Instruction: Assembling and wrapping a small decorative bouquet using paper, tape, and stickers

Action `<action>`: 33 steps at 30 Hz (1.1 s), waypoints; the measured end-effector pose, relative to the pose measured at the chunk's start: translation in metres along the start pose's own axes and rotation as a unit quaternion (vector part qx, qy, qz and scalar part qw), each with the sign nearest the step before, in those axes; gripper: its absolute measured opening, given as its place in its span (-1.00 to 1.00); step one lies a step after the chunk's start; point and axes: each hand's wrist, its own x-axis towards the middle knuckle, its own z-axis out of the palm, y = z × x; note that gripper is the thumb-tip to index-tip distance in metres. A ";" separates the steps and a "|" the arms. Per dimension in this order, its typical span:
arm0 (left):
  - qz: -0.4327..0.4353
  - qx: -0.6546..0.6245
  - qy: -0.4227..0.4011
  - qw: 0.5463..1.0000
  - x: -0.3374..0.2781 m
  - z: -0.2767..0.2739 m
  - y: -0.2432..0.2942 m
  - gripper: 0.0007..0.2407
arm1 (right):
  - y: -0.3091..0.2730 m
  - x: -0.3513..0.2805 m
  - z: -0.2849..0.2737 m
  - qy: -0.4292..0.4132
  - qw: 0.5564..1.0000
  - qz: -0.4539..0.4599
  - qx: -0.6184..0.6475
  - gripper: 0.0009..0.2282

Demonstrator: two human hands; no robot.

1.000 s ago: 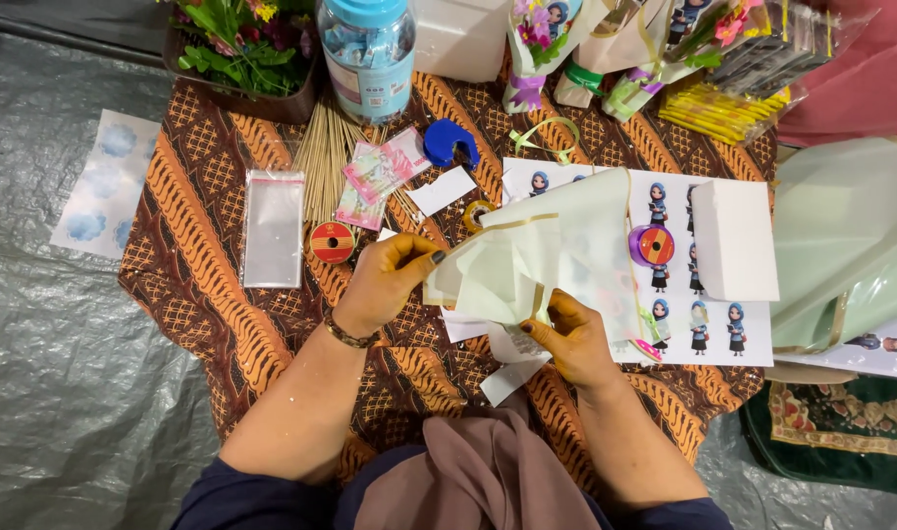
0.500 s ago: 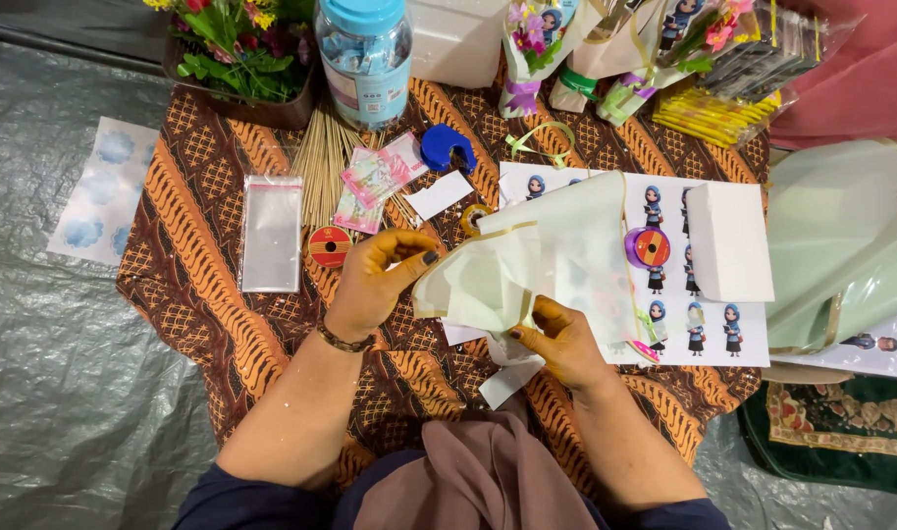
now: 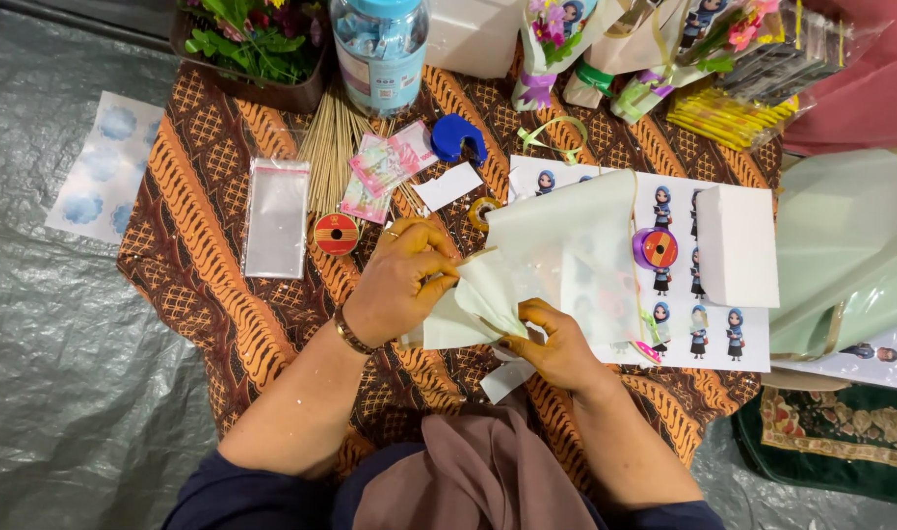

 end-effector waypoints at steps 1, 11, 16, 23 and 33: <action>-0.004 -0.001 0.000 1.000 -0.001 0.001 0.001 -0.99 | -0.005 0.000 -0.001 -0.003 1.000 0.003 0.000 -0.84; -0.091 -0.123 -0.024 0.988 0.005 -0.006 0.008 -0.96 | -0.004 0.003 -0.007 -0.043 0.999 0.020 0.010 -0.87; -0.232 -0.205 -0.039 0.950 0.008 -0.014 0.018 -0.86 | -0.011 0.003 -0.007 -0.107 0.994 0.004 0.010 -0.86; -0.264 -0.185 -0.090 0.942 -0.003 0.005 -0.003 -0.94 | -0.013 0.005 -0.005 -0.146 0.989 -0.023 -0.001 -0.88; -0.280 -0.273 0.004 0.920 0.009 -0.013 0.016 -0.84 | 0.012 0.003 -0.008 -0.155 0.985 -0.020 0.076 -0.87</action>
